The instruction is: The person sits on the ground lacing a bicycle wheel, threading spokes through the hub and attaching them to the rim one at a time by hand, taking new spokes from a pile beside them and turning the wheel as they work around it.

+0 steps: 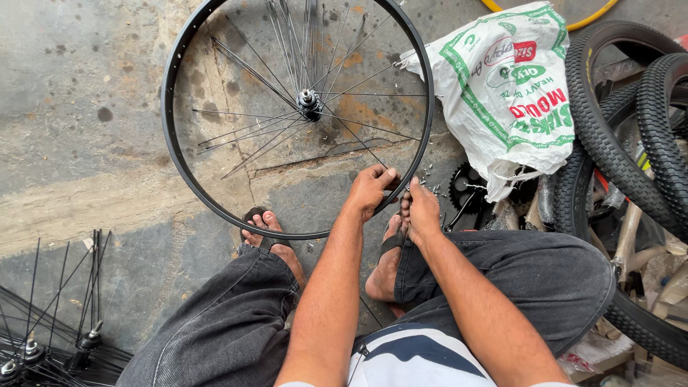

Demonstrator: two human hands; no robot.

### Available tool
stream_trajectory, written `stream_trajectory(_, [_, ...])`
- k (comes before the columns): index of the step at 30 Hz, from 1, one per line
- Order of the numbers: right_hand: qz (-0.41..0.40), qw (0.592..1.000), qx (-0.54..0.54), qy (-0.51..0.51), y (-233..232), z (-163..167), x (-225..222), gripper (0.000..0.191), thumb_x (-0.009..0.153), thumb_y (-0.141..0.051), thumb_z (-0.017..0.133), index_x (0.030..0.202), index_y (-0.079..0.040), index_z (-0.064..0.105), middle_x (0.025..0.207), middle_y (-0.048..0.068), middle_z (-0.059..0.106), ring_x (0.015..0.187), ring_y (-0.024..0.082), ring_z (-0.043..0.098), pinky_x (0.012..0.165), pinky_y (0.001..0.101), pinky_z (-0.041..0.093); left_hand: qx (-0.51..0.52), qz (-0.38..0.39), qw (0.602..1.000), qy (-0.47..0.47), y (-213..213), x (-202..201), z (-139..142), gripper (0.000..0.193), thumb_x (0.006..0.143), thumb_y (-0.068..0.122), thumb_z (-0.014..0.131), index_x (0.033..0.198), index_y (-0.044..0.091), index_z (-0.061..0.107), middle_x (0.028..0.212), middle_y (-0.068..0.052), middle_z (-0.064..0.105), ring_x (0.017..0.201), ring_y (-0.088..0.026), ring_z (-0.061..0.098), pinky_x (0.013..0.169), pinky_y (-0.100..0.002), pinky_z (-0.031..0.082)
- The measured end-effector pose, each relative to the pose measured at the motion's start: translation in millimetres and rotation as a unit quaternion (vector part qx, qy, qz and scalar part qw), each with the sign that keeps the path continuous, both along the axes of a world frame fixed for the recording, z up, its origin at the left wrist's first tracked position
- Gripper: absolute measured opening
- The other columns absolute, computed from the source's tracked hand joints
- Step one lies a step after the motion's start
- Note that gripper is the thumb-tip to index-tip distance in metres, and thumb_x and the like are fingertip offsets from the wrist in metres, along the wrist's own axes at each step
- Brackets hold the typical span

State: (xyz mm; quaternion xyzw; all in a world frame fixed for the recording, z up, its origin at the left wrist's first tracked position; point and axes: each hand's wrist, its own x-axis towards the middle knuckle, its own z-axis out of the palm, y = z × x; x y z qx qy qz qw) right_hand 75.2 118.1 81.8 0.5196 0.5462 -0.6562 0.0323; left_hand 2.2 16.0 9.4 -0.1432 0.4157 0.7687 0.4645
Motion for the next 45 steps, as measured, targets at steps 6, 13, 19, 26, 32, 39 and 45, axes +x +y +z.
stream_trajectory(6, [-0.006,0.998,0.009,0.059,-2,-3,-1,0.028,0.106,-0.035,0.057,0.092,-0.011,0.055,0.071,-0.002,0.051,0.056,0.008,0.042,0.047,0.0243,0.035,-0.011,0.004,1.000,0.017,6,-1,-2,0.023,0.101,0.020,0.062,0.100,-0.002,0.069,0.091,-0.010,0.072,0.085,-0.020,0.069,0.071,-0.035,0.058])
stream_trajectory(13, [-0.020,0.999,0.003,0.041,0,-4,-4,0.031,0.105,-0.038,0.052,0.089,-0.011,0.054,0.071,-0.002,0.050,0.055,0.008,0.043,0.045,0.0243,0.033,-0.001,0.006,1.000,0.000,10,-2,-3,0.024,0.100,0.021,0.063,0.099,-0.002,0.068,0.090,-0.009,0.072,0.083,-0.018,0.069,0.072,-0.035,0.058])
stream_trajectory(19, [-0.023,0.999,0.017,0.043,2,-6,-3,0.025,0.104,-0.034,0.055,0.092,-0.012,0.056,0.071,-0.001,0.049,0.056,0.009,0.042,0.046,0.0249,0.034,-0.031,0.001,0.999,0.042,13,-3,-2,0.024,0.100,0.021,0.064,0.100,-0.002,0.070,0.090,-0.009,0.072,0.082,-0.017,0.068,0.073,-0.033,0.056])
stream_trajectory(26, [-0.048,0.998,0.000,0.027,4,-4,-4,0.030,0.104,-0.035,0.050,0.090,-0.011,0.061,0.071,-0.002,0.052,0.057,0.008,0.045,0.046,0.0238,0.035,-0.015,0.007,1.000,0.008,16,-4,-4,0.022,0.098,0.020,0.065,0.097,-0.002,0.067,0.088,-0.009,0.071,0.080,-0.017,0.068,0.070,-0.034,0.057])
stream_trajectory(32, [-0.035,0.999,-0.014,0.006,9,-7,-2,0.042,0.106,-0.040,0.051,0.081,-0.008,0.052,0.064,0.001,0.045,0.049,0.012,0.038,0.041,0.0268,0.030,-0.053,-0.011,0.997,0.050,17,-5,-6,0.020,0.096,0.018,0.070,0.095,-0.002,0.067,0.086,-0.008,0.071,0.077,-0.016,0.065,0.066,-0.032,0.055])
stream_trajectory(39, [-0.012,0.997,-0.047,0.057,11,-11,-1,0.034,0.107,-0.037,0.052,0.088,-0.008,0.053,0.070,0.001,0.046,0.055,0.012,0.039,0.047,0.0272,0.033,-0.047,-0.006,0.999,0.026,16,-2,-6,0.018,0.096,0.017,0.069,0.095,-0.001,0.066,0.085,-0.007,0.069,0.074,-0.014,0.064,0.063,-0.032,0.056])
stream_trajectory(45, [-0.006,0.980,-0.155,0.128,12,-5,2,0.020,0.102,-0.021,0.052,0.106,-0.006,0.064,0.083,0.000,0.056,0.071,0.014,0.050,0.066,0.0304,0.045,-0.157,0.015,0.982,0.107,19,8,0,0.015,0.097,0.018,0.065,0.099,0.004,0.064,0.085,-0.009,0.074,0.075,-0.016,0.069,0.066,-0.032,0.056])
